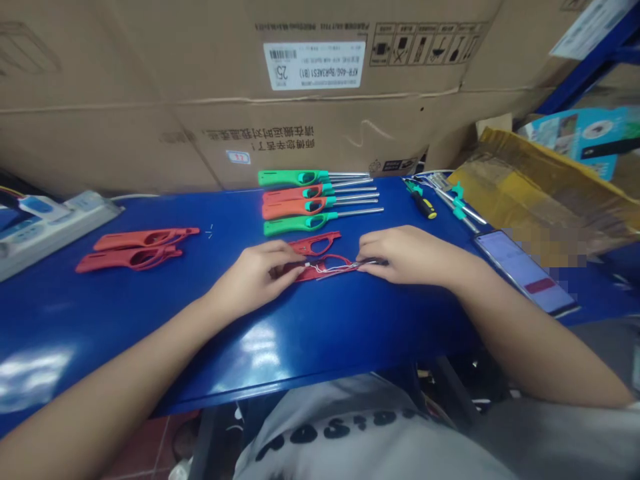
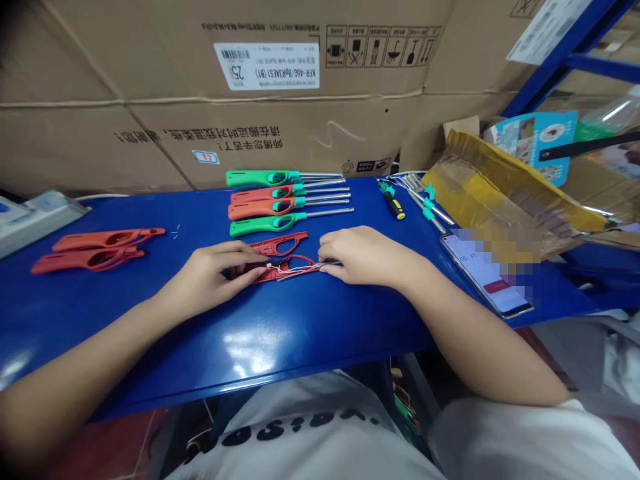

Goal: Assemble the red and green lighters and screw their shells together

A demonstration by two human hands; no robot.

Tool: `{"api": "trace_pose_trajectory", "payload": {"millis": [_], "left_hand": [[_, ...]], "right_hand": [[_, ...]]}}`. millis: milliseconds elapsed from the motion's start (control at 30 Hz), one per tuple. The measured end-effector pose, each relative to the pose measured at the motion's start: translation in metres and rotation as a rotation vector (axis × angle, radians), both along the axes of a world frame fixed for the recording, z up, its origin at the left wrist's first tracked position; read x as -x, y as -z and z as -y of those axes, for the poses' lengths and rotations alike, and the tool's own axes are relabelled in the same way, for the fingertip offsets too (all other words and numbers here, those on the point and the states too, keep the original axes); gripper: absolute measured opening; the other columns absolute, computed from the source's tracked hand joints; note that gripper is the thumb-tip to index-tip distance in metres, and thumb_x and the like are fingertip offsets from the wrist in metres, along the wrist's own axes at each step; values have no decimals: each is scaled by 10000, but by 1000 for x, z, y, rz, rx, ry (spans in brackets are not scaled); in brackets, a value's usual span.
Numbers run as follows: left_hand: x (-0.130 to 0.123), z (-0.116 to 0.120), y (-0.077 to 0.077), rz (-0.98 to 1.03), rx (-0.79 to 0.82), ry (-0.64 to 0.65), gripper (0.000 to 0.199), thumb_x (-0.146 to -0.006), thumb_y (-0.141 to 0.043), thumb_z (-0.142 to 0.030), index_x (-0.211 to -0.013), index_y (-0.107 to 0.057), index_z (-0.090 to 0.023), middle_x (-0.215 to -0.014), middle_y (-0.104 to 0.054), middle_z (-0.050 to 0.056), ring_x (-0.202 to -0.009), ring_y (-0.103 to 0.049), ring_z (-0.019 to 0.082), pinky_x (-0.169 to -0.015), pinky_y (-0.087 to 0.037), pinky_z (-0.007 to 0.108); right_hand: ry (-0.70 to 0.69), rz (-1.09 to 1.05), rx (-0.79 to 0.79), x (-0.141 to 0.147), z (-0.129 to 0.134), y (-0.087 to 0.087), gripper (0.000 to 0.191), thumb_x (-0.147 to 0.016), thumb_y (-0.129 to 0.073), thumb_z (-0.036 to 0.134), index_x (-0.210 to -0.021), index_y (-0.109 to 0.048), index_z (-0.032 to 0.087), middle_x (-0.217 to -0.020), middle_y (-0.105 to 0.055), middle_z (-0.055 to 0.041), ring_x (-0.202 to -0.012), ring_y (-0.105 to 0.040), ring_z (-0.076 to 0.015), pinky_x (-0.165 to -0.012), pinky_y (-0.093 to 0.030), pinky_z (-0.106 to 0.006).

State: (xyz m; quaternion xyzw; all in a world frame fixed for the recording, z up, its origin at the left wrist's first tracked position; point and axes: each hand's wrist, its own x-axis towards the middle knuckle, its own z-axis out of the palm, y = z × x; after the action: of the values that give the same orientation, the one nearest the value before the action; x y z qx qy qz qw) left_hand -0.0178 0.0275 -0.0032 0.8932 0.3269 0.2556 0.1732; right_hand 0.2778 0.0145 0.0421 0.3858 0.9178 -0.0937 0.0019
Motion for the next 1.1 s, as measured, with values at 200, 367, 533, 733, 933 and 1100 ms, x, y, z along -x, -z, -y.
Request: {"api": "trace_pose_trajectory", "payload": {"millis": [200, 367, 533, 733, 933, 1100], "left_hand": [[-1, 1, 2, -3, -24, 49, 203, -978, -615, -257, -1067, -768, -157, -977, -740, 66, -853, -706, 156, -784, -565, 258], [-1, 4, 6, -3, -64, 78, 189, -985, -596, -209, -1051, -764, -149, -964, -740, 68, -864, -712, 166, -797, -575, 276], [-4, 9, 8, -3, -60, 55, 184, -987, -589, -208, -1045, -755, -151, -966, -732, 69, -857, -710, 169, -808, -585, 287], [-7, 18, 5, -109, -11, 1, 235, -1002, -559, -259, -1163, -714, -185, -1054, -703, 74, -937, -697, 195, -858, -591, 335], [-9, 25, 4, -136, -65, -14, 298, -991, -565, -288, -1245, -653, -159, -1157, -706, 99, -1015, -704, 234, -868, -605, 375], [-9, 26, 3, -157, -96, 16, 280, -994, -566, -272, -1230, -660, -154, -1126, -720, 105, -1033, -681, 239, -895, -583, 392]], "right_hand": [[54, -161, -76, 7, -1, 11, 192, -987, -592, 329, -1009, -748, 218, -1015, -738, -30, -902, -697, -197, -701, -469, -295], [31, -434, -164, 22, 0, 31, 201, -962, -623, 264, -1135, -712, 211, -1132, -715, -55, -1054, -661, -211, -858, -524, -326], [-58, -537, -145, 29, -4, 45, 194, -952, -623, 212, -1128, -703, 198, -1110, -720, -61, -1021, -634, -212, -887, -530, -362], [-88, -544, -121, 32, -8, 52, 156, -941, -644, 202, -1085, -704, 198, -1064, -737, -62, -973, -636, -213, -892, -511, -394], [-93, -603, -90, 36, -12, 57, 86, -926, -673, 196, -996, -722, 209, -979, -758, -53, -920, -667, -200, -863, -503, -382], [-112, -649, -112, 37, -15, 60, 53, -921, -693, 194, -956, -731, 201, -913, -763, -46, -871, -679, -188, -824, -497, -356]]}}
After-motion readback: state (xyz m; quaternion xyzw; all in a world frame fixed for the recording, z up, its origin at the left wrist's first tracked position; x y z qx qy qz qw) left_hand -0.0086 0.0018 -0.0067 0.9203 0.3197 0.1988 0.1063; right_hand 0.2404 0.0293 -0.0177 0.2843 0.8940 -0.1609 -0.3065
